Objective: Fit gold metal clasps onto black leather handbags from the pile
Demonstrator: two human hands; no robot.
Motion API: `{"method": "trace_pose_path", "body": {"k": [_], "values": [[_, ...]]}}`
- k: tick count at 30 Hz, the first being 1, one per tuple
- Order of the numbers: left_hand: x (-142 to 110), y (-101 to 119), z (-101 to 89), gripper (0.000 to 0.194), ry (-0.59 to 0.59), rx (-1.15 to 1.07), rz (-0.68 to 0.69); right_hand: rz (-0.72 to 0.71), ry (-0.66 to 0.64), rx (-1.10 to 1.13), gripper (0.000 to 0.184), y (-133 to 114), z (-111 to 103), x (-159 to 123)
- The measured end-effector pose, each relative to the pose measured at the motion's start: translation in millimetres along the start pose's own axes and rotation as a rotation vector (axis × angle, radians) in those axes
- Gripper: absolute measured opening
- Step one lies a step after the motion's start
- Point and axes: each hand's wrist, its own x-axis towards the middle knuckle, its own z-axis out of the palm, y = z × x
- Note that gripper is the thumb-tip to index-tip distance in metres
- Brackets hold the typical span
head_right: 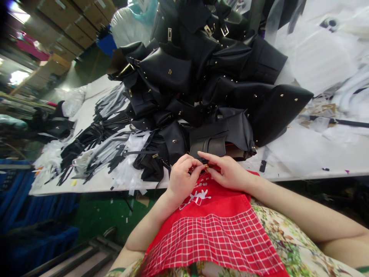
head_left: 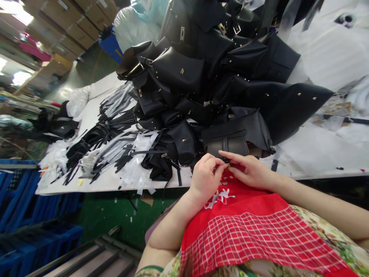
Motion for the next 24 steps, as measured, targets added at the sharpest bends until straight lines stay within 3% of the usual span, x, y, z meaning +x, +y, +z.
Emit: {"method": "trace_pose_path", "body": {"k": [6,11,18,21,24], "values": [[-1,2,-4.6,0.012,-0.077,-0.068,0.031,-0.011,-0.010,0.068,0.056,-4,-3,1],[-1,3,-9.3,0.012,-0.052,-0.105,0.015,-0.052,-0.044,0.078,0.053,-9,-8,3],[0,3,-4.6,0.015,-0.031,-0.059,-0.051,-0.038,0.053,-0.208,0.046,2,5,11],[0,3,0.2,0.011,-0.040,-0.103,-0.162,-0.120,0.116,-0.418,0.041,11,12,13],[-1,7,2.9,0.012,-0.069,-0.304,-0.320,-0.194,0.156,-0.534,0.041,19,15,15]]}}
